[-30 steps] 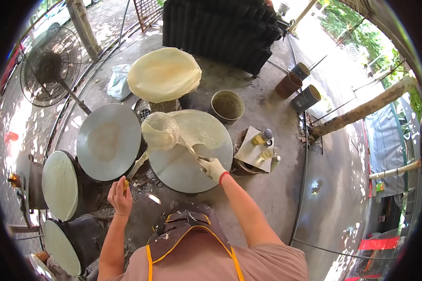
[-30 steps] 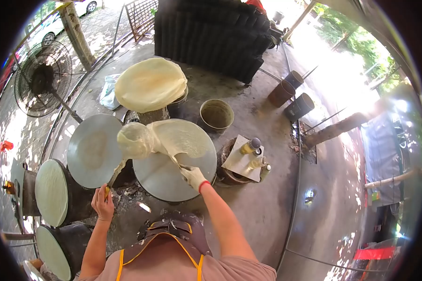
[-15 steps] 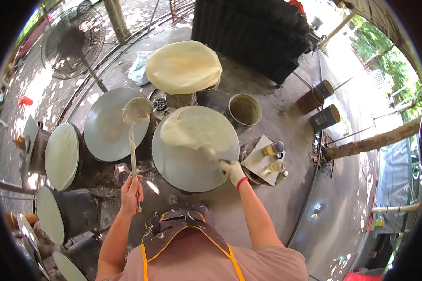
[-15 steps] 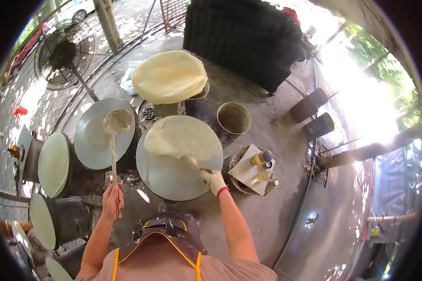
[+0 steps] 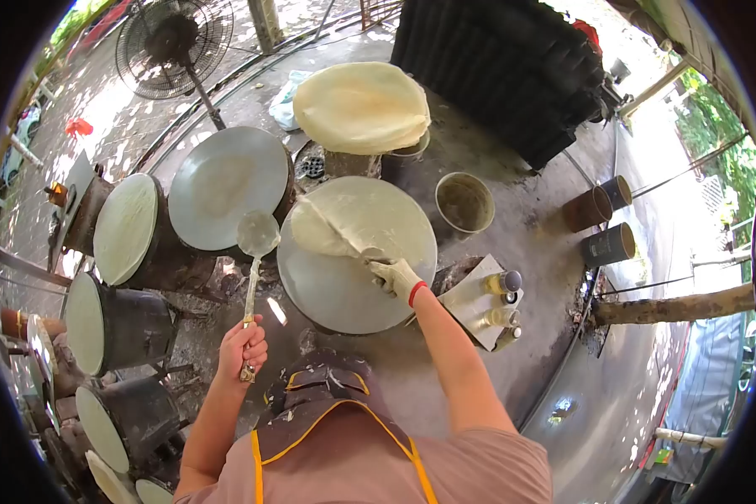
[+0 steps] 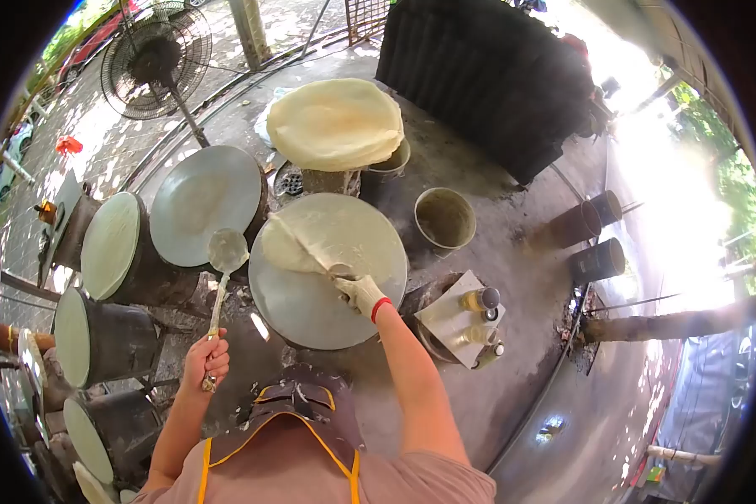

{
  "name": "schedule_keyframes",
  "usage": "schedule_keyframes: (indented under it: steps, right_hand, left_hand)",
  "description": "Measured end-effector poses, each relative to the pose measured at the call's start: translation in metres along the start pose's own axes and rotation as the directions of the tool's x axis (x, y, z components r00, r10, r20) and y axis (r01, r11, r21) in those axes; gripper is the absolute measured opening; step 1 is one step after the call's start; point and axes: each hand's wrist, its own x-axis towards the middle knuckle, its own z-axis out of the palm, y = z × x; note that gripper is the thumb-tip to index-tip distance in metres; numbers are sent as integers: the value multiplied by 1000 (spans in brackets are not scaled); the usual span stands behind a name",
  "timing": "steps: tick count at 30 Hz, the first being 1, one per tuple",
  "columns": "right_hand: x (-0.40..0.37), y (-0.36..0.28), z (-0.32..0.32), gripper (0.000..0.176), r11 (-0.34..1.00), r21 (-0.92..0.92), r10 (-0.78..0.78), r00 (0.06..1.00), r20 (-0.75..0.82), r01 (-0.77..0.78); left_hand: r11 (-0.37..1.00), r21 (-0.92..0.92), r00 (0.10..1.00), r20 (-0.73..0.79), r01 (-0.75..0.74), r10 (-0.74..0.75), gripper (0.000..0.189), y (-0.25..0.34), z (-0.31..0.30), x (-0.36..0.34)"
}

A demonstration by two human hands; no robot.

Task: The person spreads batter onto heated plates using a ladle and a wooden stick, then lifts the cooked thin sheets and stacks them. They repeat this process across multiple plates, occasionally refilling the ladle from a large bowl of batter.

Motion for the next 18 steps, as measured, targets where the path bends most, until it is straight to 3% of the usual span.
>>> schedule_keyframes:
  steps: [1, 2, 5, 7, 8, 10, 13, 14, 17, 18]
  right_hand:
    - [-1, 0, 3, 26, 991, -75, 120, 988, 101, -112]
    - [8, 35, -12, 17, 999, -47, 29, 973, 231, -19]
    - [-36, 55, -36, 19, 995, 70, 56, 972, 227, -74]
    - [-18, 48, -58, 19, 985, -48, -152, 968, 199, 165]
    - [9, 28, -55, 19, 979, -190, 74, 997, 9, -71]
    - [38, 6, -48, 20, 976, 196, -81, 993, -86, 97]
    - [14, -24, -20, 22, 981, -182, 111, 967, 231, -69]
    - [29, 16, -32, 26, 988, -126, 126, 921, 368, -85]
    - [-30, 36, -59, 20, 979, -121, 199, 917, 347, -166]
    - [-17, 37, -63, 20, 975, -119, 210, 956, 206, -188]
  left_hand:
    - [999, -27, 999, -25, 25, -26, 18, -3, -5, -4]
    - [999, -35, 999, -37, 15, -17, 17, -5, -9, -10]
    - [998, -66, 997, -77, -24, 19, 15, -12, -22, -23]
    - [997, -77, 993, -118, -33, 23, 14, -16, -34, -32]
    - [994, -101, 992, -126, -37, 24, 14, -18, -39, -35]
    - [988, -144, 990, -137, -46, 27, 13, -24, -47, -40]
    - [982, -172, 986, -156, -79, 52, 13, -29, -41, -54]
    - [980, -184, 988, -148, -81, 54, 13, -31, -43, -58]
    - [970, -218, 989, -125, -106, 80, 14, -40, -54, -70]
    - [970, -219, 988, -128, -108, 82, 15, -44, -57, -76]
